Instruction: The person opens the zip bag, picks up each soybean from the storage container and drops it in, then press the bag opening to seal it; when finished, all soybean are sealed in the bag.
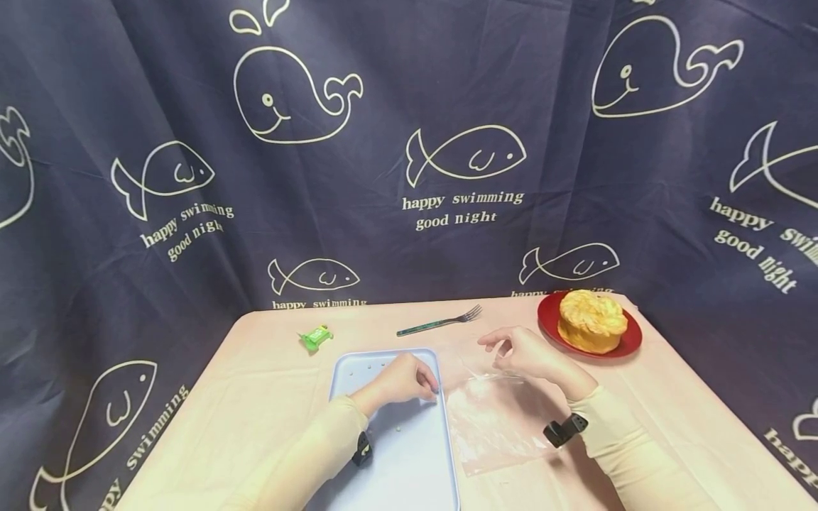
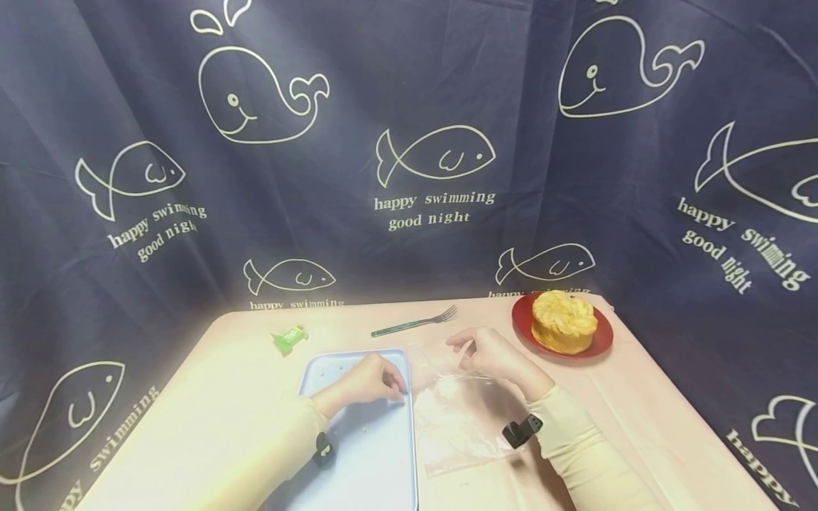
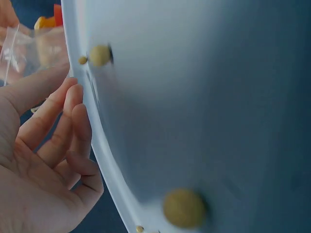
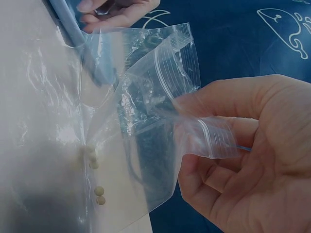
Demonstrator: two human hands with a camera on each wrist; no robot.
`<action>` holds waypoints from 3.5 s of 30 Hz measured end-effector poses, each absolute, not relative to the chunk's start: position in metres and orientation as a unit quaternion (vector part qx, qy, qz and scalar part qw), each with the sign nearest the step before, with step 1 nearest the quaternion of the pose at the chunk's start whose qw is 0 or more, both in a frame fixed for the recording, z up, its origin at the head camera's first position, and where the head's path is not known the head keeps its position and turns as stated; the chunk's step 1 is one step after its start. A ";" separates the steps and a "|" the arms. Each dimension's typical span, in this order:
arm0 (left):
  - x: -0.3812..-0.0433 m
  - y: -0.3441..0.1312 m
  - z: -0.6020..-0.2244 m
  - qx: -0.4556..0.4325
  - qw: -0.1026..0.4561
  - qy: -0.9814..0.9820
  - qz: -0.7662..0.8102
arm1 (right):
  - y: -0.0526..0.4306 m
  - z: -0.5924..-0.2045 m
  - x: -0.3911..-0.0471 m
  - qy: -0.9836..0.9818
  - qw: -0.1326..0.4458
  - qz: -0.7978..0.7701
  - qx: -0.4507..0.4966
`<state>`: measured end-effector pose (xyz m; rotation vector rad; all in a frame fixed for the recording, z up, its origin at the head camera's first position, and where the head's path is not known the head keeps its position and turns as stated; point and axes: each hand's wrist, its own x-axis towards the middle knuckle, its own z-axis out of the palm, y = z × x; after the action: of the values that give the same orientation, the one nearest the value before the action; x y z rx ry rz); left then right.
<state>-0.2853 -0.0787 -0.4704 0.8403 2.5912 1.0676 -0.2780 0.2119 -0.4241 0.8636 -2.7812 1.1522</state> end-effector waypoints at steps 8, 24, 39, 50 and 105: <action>-0.278 -0.071 -0.468 0.300 0.098 0.894 0.317 | 0.211 -0.424 -0.277 -0.884 0.001 0.378 0.274; -0.288 -0.077 -0.470 0.276 0.053 0.896 0.345 | 0.212 -0.425 -0.276 -0.883 -0.001 0.382 0.274; -0.307 -0.077 -0.420 0.200 -0.098 0.865 0.450 | 0.214 -0.424 -0.277 -0.880 -0.003 0.389 0.274; -0.298 -0.033 -0.407 0.247 -0.111 0.855 0.443 | 0.212 -0.422 -0.276 -0.882 -0.002 0.381 0.276; -0.321 -0.150 -0.456 0.137 -0.021 0.942 0.307 | 0.210 -0.425 -0.278 -0.877 -0.010 0.395 0.273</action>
<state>-0.3209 -0.1504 -0.4564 0.4358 2.9979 0.9769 -0.2783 0.2099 -0.4254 0.8632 -2.7728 1.2486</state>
